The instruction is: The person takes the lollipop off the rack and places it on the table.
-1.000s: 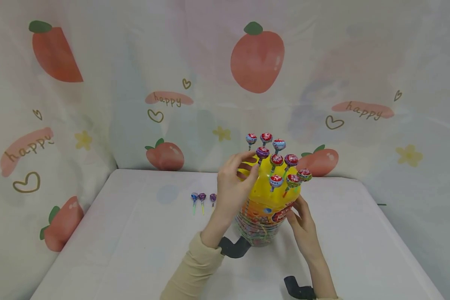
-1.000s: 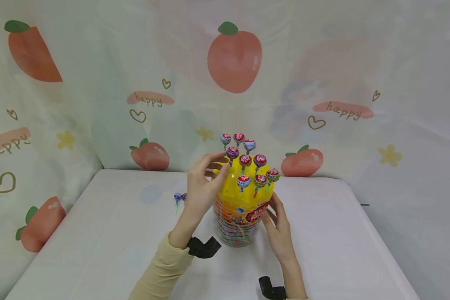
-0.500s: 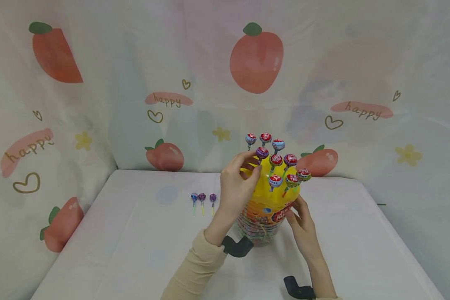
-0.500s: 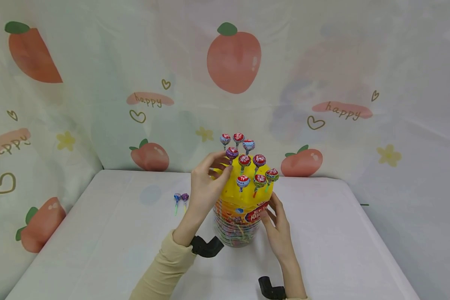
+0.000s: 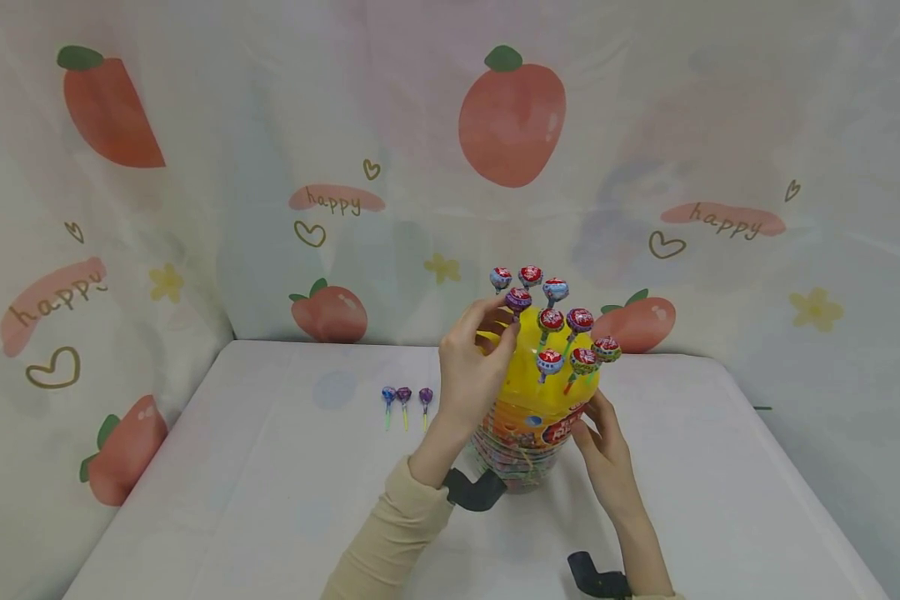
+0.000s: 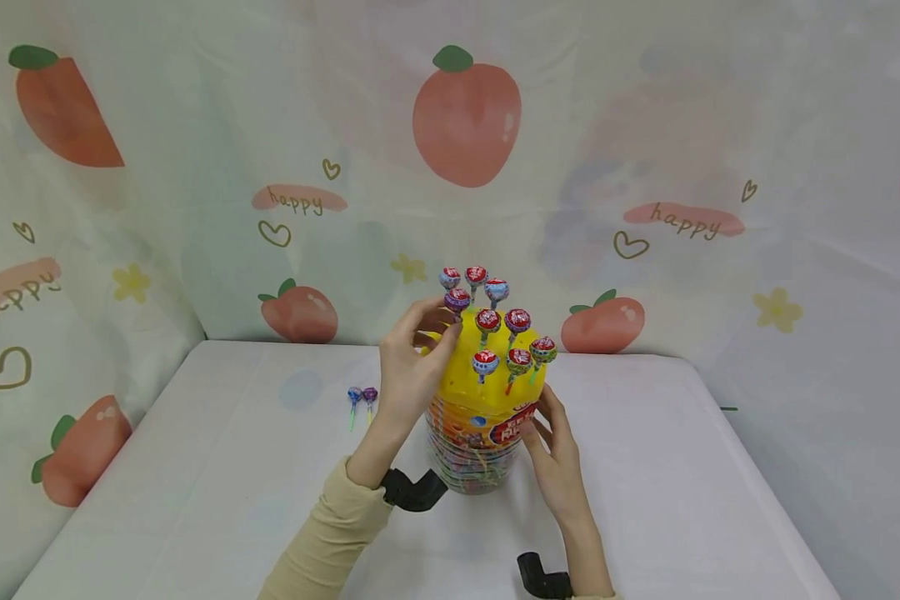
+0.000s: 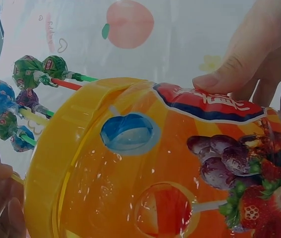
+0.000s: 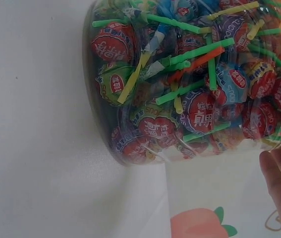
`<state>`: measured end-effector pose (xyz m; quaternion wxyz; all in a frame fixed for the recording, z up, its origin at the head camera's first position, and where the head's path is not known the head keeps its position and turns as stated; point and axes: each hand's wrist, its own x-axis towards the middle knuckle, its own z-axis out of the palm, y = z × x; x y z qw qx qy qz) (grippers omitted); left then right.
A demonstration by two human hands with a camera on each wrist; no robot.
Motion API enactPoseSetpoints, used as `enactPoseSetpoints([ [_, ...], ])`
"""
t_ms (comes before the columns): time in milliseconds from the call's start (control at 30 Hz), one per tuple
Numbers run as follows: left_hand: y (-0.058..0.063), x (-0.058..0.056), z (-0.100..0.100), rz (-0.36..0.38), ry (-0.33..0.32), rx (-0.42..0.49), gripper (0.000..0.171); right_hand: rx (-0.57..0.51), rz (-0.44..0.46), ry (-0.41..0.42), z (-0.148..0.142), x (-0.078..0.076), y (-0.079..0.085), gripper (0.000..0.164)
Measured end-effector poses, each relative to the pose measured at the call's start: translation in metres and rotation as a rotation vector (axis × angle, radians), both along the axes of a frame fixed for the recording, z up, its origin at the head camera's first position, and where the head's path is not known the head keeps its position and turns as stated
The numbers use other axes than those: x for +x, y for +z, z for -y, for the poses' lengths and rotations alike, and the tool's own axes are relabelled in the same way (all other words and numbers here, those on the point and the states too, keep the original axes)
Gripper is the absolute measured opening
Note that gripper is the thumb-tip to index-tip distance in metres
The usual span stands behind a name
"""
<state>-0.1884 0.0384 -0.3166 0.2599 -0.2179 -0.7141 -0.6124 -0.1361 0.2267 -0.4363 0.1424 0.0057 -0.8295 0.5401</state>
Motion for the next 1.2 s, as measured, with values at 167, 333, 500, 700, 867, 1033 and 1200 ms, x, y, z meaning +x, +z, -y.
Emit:
enactPoseSetpoints([
  [167,0.000,-0.002,0.002,-0.056,-0.025,0.045,0.026,0.006,-0.008,0.005,-0.001,0.000,0.001,0.056],
  [333,0.001,-0.001,0.007,-0.063,-0.030,0.070,0.027,0.010,-0.018,0.009,-0.001,0.000,0.000,0.056],
  [500,-0.002,0.002,0.014,-0.047,-0.022,0.080,0.028,0.012,-0.013,0.005,-0.001,0.000,0.000,0.056],
  [700,-0.010,0.004,0.024,-0.034,0.009,0.071,0.028,0.010,-0.021,0.000,0.000,0.001,0.000,0.056],
  [867,-0.022,0.004,0.034,-0.023,0.037,0.072,0.028,0.010,-0.027,-0.002,0.000,0.001,-0.001,0.056],
  [1033,-0.035,0.003,0.044,0.004,0.075,0.069,0.028,0.010,-0.021,-0.003,-0.001,0.001,-0.001,0.056],
  [1200,-0.050,0.001,0.053,0.031,0.115,0.070,0.030,0.004,-0.031,0.000,-0.001,0.000,-0.003,0.056],
])
